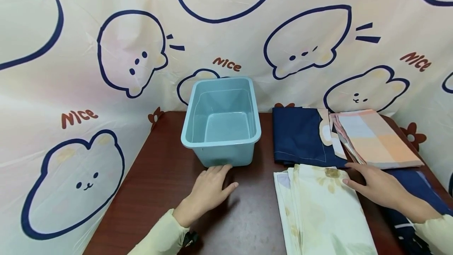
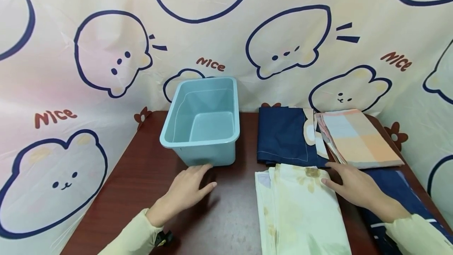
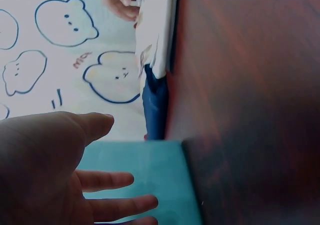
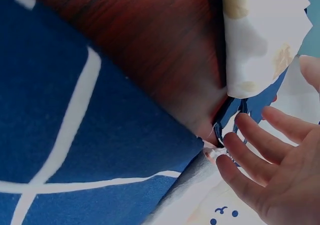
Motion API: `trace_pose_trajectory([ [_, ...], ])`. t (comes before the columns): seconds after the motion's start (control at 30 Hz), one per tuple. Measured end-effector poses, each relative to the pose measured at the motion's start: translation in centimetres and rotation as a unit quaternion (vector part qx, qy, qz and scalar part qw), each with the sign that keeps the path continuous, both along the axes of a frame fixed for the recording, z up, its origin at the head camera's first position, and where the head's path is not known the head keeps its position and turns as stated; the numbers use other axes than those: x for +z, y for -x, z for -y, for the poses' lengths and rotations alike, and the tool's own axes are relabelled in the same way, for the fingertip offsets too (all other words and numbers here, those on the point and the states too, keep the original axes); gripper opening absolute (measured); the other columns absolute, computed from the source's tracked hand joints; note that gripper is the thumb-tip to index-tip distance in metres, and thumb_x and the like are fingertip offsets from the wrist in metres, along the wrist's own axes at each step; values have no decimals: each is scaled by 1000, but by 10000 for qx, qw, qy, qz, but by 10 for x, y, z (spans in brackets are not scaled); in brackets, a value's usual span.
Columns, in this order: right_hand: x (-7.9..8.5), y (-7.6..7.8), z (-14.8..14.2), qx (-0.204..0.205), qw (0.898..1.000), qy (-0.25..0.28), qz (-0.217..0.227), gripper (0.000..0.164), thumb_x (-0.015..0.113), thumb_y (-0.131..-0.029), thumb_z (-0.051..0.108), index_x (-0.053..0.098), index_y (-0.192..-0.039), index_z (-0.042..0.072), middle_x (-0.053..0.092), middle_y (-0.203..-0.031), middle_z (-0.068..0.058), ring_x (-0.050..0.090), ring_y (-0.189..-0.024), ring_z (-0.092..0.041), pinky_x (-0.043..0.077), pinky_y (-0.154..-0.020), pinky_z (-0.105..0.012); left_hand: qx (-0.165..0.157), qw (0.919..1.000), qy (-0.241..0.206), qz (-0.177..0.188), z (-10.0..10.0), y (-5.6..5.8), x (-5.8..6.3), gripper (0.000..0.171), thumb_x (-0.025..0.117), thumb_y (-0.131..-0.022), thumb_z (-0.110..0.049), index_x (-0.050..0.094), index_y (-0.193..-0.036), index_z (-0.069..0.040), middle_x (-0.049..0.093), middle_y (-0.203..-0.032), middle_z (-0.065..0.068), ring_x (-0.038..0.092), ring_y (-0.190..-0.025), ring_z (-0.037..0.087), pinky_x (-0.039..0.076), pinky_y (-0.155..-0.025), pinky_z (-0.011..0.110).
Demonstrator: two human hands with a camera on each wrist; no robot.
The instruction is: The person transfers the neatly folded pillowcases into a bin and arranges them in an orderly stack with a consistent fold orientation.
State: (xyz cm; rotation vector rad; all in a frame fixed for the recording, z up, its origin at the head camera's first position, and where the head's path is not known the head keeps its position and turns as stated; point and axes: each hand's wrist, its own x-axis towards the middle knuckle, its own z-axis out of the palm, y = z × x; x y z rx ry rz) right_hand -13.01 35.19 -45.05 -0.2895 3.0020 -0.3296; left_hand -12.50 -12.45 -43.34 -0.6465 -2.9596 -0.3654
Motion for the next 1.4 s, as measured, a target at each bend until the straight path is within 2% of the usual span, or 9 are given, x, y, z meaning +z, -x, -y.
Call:
trace_pose_trajectory([
  [0.37, -1, -1, -2, -29, 9993, 272, 240, 76, 63, -93, 59, 58, -134, -5, 65, -127, -29, 64, -112, -48, 53, -82, -62, -333, 9987, 45, 393, -28, -2, -8, 53, 64, -97, -47, 59, -139, -14, 68, -131, 7, 65, -118, 28, 54, -92, 47],
  [0.77, -3, -4, -5, -134, 9989, 298, 325, 73, 64, -95, 54, 57, -134, -7, 71, -113, -23, 69, -95, -36, 55, -73, -54, -444, 9966, -54, 687, -56, 5, -11, 55, 61, -98, -49, 56, -141, -15, 68, -132, 5, 66, -117, 25, 55, -91, 44],
  [1.1, -6, -3, -4, -355, 9971, 302, 596, 78, 62, -94, 59, 55, -135, -8, 70, -113, -26, 68, -96, -40, 53, -71, -55, -413, 9935, -181, 1045, -80, 11, -10, 55, 59, -99, -51, 55, -142, -16, 72, -122, 3, 71, -101, 20, 56, -76, 33],
  [1.23, -5, -2, -2, -411, 9951, 466, 765, 80, 59, -96, 59, 51, -138, -9, 72, -102, -16, 68, -86, -28, 53, -65, -45, -411, 9902, -293, 1301, -87, 12, -10, 57, 59, -99, -50, 53, -144, -14, 72, -119, 4, 71, -98, 19, 55, -72, 32],
  [1.4, -2, 0, -3, -479, 9919, 638, 985, 84, 57, -98, 58, 42, -143, -12, 71, -93, -8, 66, -78, -18, 50, -60, -37, -410, 9820, -429, 1793, -94, 12, -10, 66, 56, -100, -52, 43, -152, -14, 70, -127, 2, 69, -107, 17, 56, -80, 34],
])
